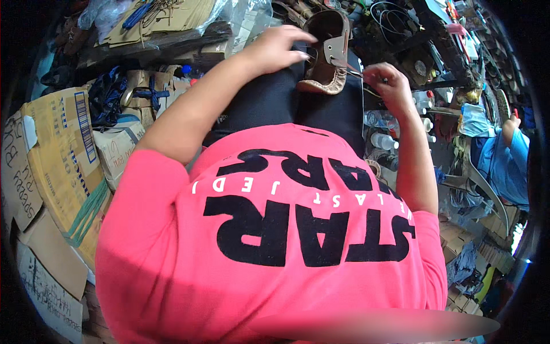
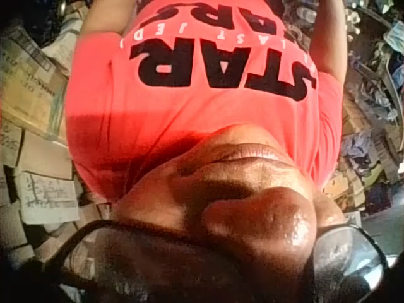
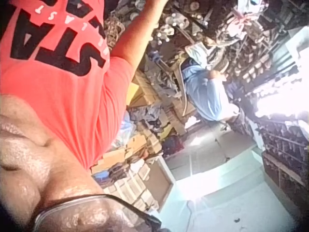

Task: The recorder is hand-stitching a leather shoe upper using a needle and thread.

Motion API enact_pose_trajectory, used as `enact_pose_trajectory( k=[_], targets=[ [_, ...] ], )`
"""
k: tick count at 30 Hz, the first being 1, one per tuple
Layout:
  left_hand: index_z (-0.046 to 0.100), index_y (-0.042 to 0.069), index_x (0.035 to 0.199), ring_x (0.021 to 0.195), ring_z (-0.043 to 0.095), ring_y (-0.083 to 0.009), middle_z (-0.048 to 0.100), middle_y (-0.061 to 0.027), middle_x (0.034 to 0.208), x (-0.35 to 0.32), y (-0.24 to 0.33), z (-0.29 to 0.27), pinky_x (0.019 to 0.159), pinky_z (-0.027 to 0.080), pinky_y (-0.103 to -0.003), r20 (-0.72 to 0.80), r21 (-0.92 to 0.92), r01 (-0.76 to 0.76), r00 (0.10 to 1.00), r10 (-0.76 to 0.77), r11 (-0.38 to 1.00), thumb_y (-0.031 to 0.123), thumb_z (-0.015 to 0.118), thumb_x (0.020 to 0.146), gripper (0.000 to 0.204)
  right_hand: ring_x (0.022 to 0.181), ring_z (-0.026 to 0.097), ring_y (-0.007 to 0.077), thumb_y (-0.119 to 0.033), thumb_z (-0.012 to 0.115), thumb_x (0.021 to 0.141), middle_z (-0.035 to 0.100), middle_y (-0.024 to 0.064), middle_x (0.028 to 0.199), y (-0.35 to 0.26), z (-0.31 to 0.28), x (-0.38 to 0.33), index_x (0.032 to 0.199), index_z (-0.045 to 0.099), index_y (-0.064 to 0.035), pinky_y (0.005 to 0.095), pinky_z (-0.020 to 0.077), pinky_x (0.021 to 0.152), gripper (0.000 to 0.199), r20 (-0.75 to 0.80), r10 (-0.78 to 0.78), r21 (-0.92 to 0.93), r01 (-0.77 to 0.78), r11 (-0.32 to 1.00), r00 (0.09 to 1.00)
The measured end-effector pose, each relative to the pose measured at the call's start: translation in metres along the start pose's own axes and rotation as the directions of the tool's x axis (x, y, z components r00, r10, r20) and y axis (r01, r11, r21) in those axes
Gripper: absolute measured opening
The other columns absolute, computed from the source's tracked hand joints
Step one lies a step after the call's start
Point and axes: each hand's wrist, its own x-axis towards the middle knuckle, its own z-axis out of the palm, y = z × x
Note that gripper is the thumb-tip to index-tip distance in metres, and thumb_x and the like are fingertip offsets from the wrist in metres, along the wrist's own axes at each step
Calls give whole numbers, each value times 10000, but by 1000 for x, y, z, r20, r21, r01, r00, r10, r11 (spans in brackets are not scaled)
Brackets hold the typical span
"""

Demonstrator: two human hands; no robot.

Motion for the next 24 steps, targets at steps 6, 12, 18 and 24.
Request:
enact_pose_trajectory(
  k=[6, 12, 18, 24],
  targets=[
    [545, 81, 1161, 958, 601, -218, 634, -108, 1031, 50, 1, 37, 849, 457, -316, 200, -251, 106, 978, -55, 962, 154, 739, 668, 535, 818, 582, 123, 15, 653, 747, 578, 22, 846, 6, 9, 21, 867, 685, -56, 252, 469, 740, 143, 31, -69, -19, 70, 997, 997],
    [644, 68, 975, 828, 627, -182, 669, -95, 889, 57, 4, 40, 758, 477, -295, 197, -166, 47, 980, -14, 985, 224, 777, 643, 391, 814, 577, 122, 22, 668, 735, 568, 19, 841, 9, 17, 21, 863, 686, -57, 243, 468, 736, 152, 64, -64, 81, 58, 995, 996],
    [669, 57, 966, 823, 604, -118, 678, -58, 843, 55, -3, 45, 769, 466, -272, 342, -568, 221, 939, -17, 793, 137, 719, 700, 282, 781, 579, 121, 16, 676, 734, 564, 24, 824, 8, 27, 9, 873, 684, -55, 241, 469, 708, 156, -4, -116, 96, 115, 989, 993],
    [674, 60, 1000, 905, 527, -164, 585, -47, 888, 57, -1, 33, 845, 400, -278, 486, -403, 161, 872, 62, 901, 168, 667, 764, 259, 757, 606, 217, -4, 649, 749, 579, 71, 819, -12, 32, -8, 906, 689, -92, 301, 482, 665, 185, -89, -200, -166, 184, 969, 976]
  ],
)
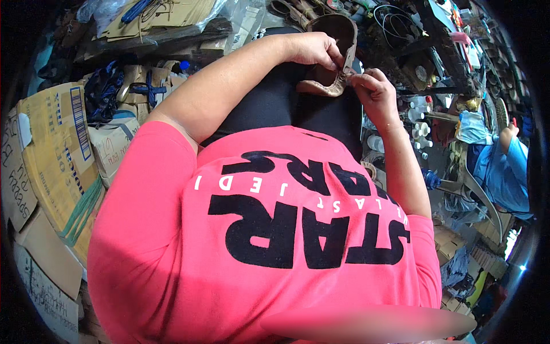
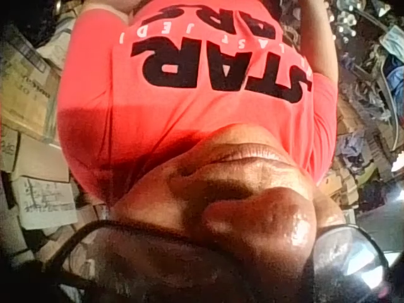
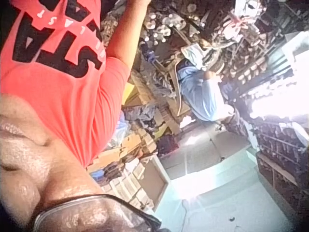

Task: The recorder is hand-stitching a leather shoe upper using a needle and thread.

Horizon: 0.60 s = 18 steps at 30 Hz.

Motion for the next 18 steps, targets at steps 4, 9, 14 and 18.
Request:
enact_pose_trajectory(
  k=[4, 9, 14, 18],
  targets=[
    [670, 68, 1006, 889, 526, -178, 581, -66, 866, 2, 4, -1, 824, 405, -282, 58, 127, 7, 998, -14, 992, 160, 656, 766, 258, 811, 581, 297, -6, 573, 725, 578, 104, 863, -32, -8, 5, 951, 670, -111, 388, 445, 701, 268, 121, -103, -387, 143, 911, 987],
    [667, 53, 941, 873, 553, -207, 581, -83, 849, 7, 3, -1, 792, 430, -311, 83, 167, 17, 996, -31, 986, 72, 655, 719, 222, 866, 580, 276, -57, 539, 719, 566, 103, 854, -47, -14, 29, 792, 656, -94, 385, 427, 732, 143, 385, -184, -586, 393, 708, 904],
    [635, 24, 859, 786, 598, -236, 605, -117, 845, 21, -11, -1, 715, 470, -318, -59, 346, 44, 998, -25, 937, -16, 625, 649, 215, 786, 599, 287, -59, 549, 721, 577, 114, 833, -39, -6, 46, 747, 645, -81, 382, 452, 714, 103, 484, -166, -593, 462, 660, 859],
    [649, 46, 897, 877, 596, -255, 605, -115, 920, 22, -18, 3, 763, 467, -317, -146, 336, -11, 987, 64, 942, -17, 622, 644, 263, 779, 603, 321, -50, 600, 722, 585, 133, 860, -18, 3, 35, 786, 649, -68, 385, 485, 691, 83, 263, -82, -429, 193, 883, 961]
  ],
)
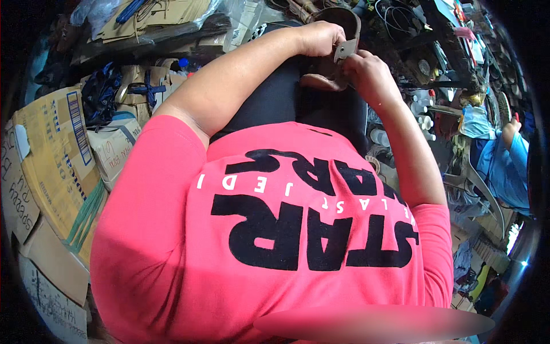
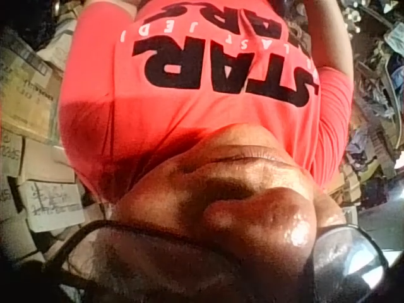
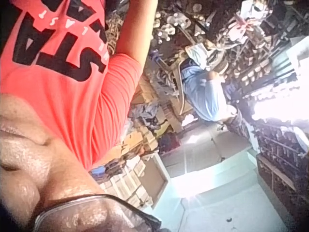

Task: The recorder is hand-stitching a leather shoe upper using a needle and thread.

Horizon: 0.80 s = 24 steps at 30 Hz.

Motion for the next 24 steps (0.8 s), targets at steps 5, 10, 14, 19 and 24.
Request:
enact_pose_trajectory(
  k=[5, 10, 14, 19, 24],
  targets=[
    [575, 95, 1120, 967, 569, -310, 592, -135, 999, -28, 23, 3, 874, 453, -372, -461, 194, 35, 886, 59, 980, 76, 658, 683, 445, 748, 603, 228, -101, 697, 742, 596, 80, 837, 17, 5, -12, 895, 676, -79, 322, 483, 685, 156, -131, 103, 393, -43, 919, 986],
    [558, 88, 1151, 930, 592, -297, 615, -146, 1015, -85, 45, -13, 845, 463, -352, -244, 187, 163, 963, -115, 969, 198, 673, 763, 420, 712, 553, 134, -240, 626, 851, 570, -11, 792, 57, -9, -60, 952, 650, -62, 268, 441, 685, 206, 287, 393, 854, -419, 308, 874],
    [598, 88, 1116, 900, 602, -237, 639, -127, 945, -117, 37, -43, 809, 461, -316, 24, -215, 263, 964, -265, 940, 191, 666, 780, 357, 767, 510, 116, -268, 535, 910, 549, -17, 801, 87, -22, -96, 1098, 571, -57, 366, 453, 787, 285, -80, 231, 847, 188, -497, 970],
    [649, 76, 1009, 933, 581, -265, 594, -115, 959, -89, 34, -38, 841, 456, -336, -227, 182, 122, 971, -79, 976, 152, 674, 752, 270, 876, 535, 91, -234, 584, 883, 626, -14, 963, 86, -11, -93, 1070, 644, -46, 245, 399, 836, 271, 242, 504, 823, -450, 346, 829],
    [635, 48, 881, 939, 566, -284, 559, -108, 979, -51, 34, -6, 826, 457, -351, -177, 150, 49, 984, -22, 988, 113, 684, 713, 187, 720, 537, 77, -313, 639, 848, 650, 14, 779, 84, 51, -85, 960, 674, -29, 244, 445, 691, 307, 268, 528, 635, -560, 532, 806]
  ],
)
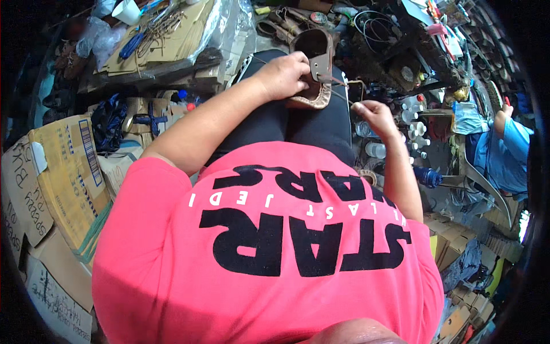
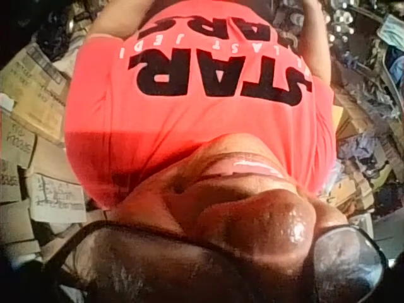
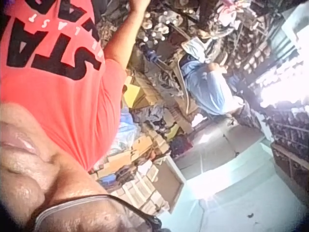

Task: The recorder is hand-stitching a leather shoe upper using a needle and thread.

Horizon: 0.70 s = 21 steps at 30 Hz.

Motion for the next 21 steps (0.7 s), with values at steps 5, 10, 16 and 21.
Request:
enact_pose_trajectory(
  k=[5, 10, 16, 21],
  targets=[
    [585, 42, 865, 853, 577, -308, 575, -130, 883, -11, -1, -27, 750, 465, -379, 83, 51, -36, 996, 31, 998, 113, 634, 767, 130, 597, 415, 72, -366, 627, 849, 504, -24, 611, 17, 25, -1, 793, 639, -12, 255, 376, 560, 359, -49, 24, 1, -24, 1000, 999],
    [593, 59, 907, 786, 603, -297, 610, -133, 864, -46, -39, -68, 710, 471, -379, -248, 180, 309, 933, -261, 934, 172, 588, 838, 133, 605, 415, 57, -344, 606, 872, 505, -47, 636, 19, 35, 4, 783, 625, -7, 242, 373, 555, 349, -60, 2, 167, 9, 986, 998],
    [604, 60, 857, 755, 595, -248, 622, -97, 852, -16, 4, -42, 778, 450, -375, -64, -995, -15, 865, -497, 102, 322, 437, 948, 324, 622, 399, 44, -338, 603, 878, 491, -60, 648, 38, 44, 11, 763, 613, -8, 233, 367, 550, 350, -77, -20, 189, 34, 981, 997],
    [385, 121, 604, 484, 331, -144, 328, -1, 528, -4, -8, -37, 642, 375, -329, 46, -961, -51, 940, -337, -273, 346, 384, 964, 424, 587, 548, 281, -350, 556, 873, 567, 153, 642, 8, 30, -12, 695, 562, -22, 345, 415, 568, 374, -165, -240, -372, 165, 913, 957]
  ],
)
